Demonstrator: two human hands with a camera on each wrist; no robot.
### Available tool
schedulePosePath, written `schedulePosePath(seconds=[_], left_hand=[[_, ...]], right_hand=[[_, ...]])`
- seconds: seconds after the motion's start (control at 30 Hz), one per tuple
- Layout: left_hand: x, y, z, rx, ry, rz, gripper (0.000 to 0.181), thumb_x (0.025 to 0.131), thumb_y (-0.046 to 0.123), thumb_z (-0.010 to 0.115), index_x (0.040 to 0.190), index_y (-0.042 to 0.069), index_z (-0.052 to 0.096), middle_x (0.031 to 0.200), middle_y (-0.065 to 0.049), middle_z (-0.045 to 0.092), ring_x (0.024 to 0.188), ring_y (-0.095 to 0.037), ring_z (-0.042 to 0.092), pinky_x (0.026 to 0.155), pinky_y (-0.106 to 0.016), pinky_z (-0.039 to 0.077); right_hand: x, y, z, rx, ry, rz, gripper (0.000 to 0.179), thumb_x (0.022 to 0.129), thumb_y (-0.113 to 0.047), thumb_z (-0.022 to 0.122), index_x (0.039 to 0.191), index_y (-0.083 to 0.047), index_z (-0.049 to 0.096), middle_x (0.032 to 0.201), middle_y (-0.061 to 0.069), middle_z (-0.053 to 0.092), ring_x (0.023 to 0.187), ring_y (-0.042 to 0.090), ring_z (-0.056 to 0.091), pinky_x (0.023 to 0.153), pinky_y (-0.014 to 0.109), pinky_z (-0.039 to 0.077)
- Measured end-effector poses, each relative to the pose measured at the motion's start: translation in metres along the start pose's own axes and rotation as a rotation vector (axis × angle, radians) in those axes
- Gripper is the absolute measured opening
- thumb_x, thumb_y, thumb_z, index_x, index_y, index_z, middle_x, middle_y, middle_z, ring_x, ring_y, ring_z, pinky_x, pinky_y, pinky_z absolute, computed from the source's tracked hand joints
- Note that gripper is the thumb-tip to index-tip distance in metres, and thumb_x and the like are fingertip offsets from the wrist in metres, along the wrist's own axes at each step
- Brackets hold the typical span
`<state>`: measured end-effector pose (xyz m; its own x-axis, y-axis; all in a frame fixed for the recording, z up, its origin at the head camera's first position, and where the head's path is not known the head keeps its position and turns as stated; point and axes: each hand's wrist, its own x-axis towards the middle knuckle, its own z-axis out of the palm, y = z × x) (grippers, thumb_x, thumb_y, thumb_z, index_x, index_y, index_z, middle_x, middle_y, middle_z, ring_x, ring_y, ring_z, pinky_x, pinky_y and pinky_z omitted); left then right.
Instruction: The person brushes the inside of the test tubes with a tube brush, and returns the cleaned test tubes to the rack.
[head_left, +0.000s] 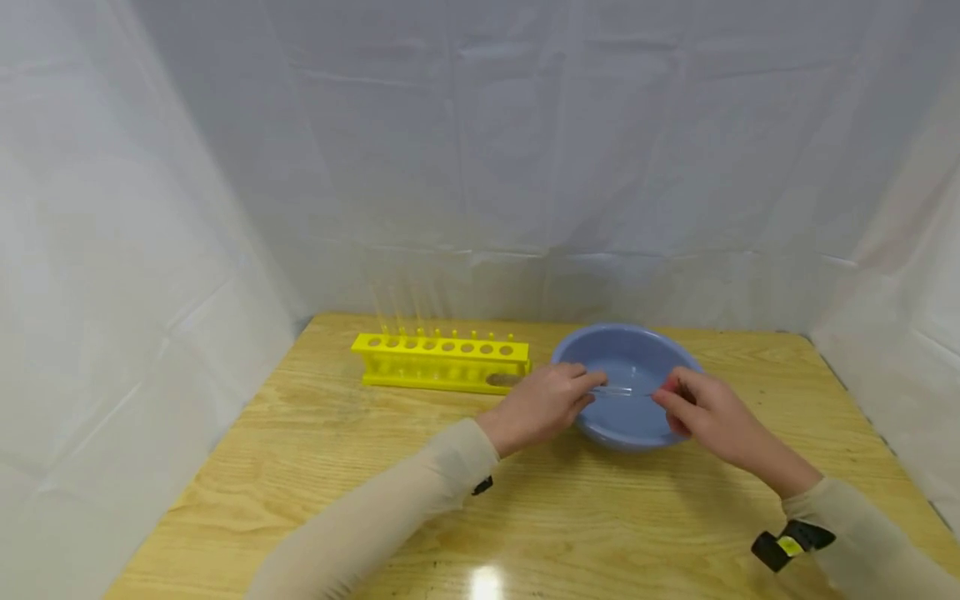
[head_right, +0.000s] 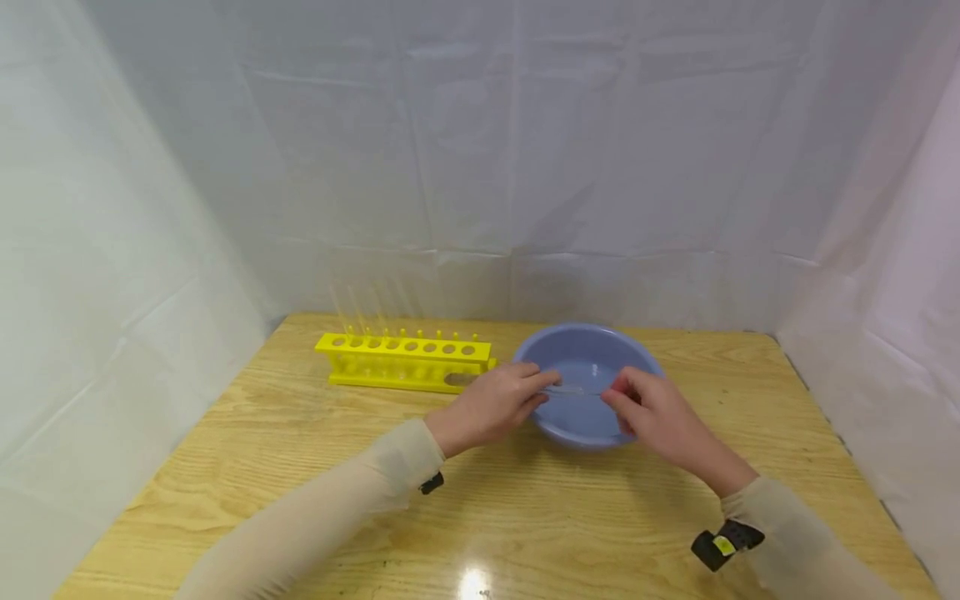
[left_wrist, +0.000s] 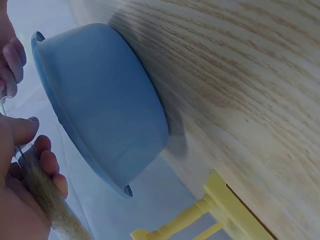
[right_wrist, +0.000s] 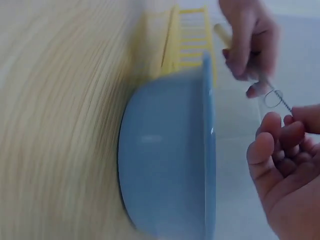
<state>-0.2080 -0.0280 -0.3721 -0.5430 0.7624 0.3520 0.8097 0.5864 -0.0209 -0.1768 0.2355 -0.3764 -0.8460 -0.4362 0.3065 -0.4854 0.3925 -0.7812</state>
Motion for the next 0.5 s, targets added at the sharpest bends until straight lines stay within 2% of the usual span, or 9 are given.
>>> schedulePosePath(seconds=[0.1,0.17,0.27,0.33,0.4,0.47,0.5], left_hand=[[0.001,0.0,0.001,0.039,0.024,0.025,0.03,0.099,0.017,0.064,0.128,0.015,0.063,0.1,-0.001,0.068,0.087,-0.016,0.067,0.079,-0.026,0.055],[0.001,0.0,0.002,0.075,0.042,0.047,0.03,0.098,0.017,0.064,0.128,0.015,0.063,0.099,-0.001,0.068,0.085,-0.015,0.066,0.077,-0.027,0.055],[0.001,-0.001,0.005,0.135,0.06,0.076,0.029,0.098,0.018,0.064,0.126,0.016,0.064,0.095,-0.001,0.067,0.081,-0.016,0.065,0.074,-0.027,0.055],[0.001,-0.001,0.006,0.164,0.063,0.087,0.028,0.098,0.019,0.064,0.126,0.016,0.064,0.094,0.0,0.067,0.079,-0.016,0.065,0.072,-0.028,0.055],[0.001,-0.001,0.005,0.17,0.055,0.081,0.028,0.098,0.019,0.063,0.127,0.016,0.064,0.095,0.0,0.067,0.08,-0.016,0.065,0.073,-0.027,0.055],[0.002,0.0,0.004,0.143,0.041,0.064,0.03,0.098,0.019,0.063,0.128,0.015,0.064,0.098,-0.001,0.068,0.084,-0.016,0.067,0.076,-0.026,0.056],[0.002,0.0,0.003,0.119,0.032,0.05,0.031,0.098,0.018,0.064,0.129,0.015,0.064,0.101,-0.001,0.069,0.087,-0.016,0.067,0.079,-0.026,0.056]], right_hand=[[0.003,-0.003,-0.004,0.211,-0.06,0.194,0.031,0.105,-0.023,0.054,0.084,-0.001,0.047,0.064,0.006,0.052,0.055,0.022,0.052,0.053,0.035,0.047],[0.005,-0.003,-0.006,0.337,-0.098,0.295,0.036,0.105,-0.026,0.053,0.082,-0.002,0.042,0.065,0.004,0.047,0.057,0.021,0.052,0.056,0.037,0.047],[0.008,-0.001,-0.01,0.495,-0.159,0.393,0.034,0.106,-0.026,0.051,0.079,-0.007,0.042,0.065,0.001,0.039,0.057,0.015,0.051,0.056,0.035,0.046],[0.009,0.0,-0.011,0.57,-0.189,0.426,0.033,0.106,-0.024,0.05,0.077,-0.01,0.044,0.065,-0.001,0.035,0.058,0.012,0.05,0.056,0.033,0.044],[0.009,0.0,-0.011,0.587,-0.186,0.441,0.031,0.106,-0.024,0.05,0.078,-0.01,0.048,0.065,-0.001,0.039,0.058,0.012,0.051,0.056,0.031,0.046],[0.008,0.0,-0.009,0.525,-0.145,0.418,0.03,0.105,-0.027,0.052,0.082,-0.008,0.05,0.066,0.0,0.044,0.058,0.014,0.053,0.057,0.033,0.048],[0.007,0.0,-0.008,0.459,-0.117,0.378,0.03,0.105,-0.028,0.053,0.085,-0.007,0.051,0.067,0.001,0.048,0.059,0.015,0.055,0.058,0.033,0.05]])
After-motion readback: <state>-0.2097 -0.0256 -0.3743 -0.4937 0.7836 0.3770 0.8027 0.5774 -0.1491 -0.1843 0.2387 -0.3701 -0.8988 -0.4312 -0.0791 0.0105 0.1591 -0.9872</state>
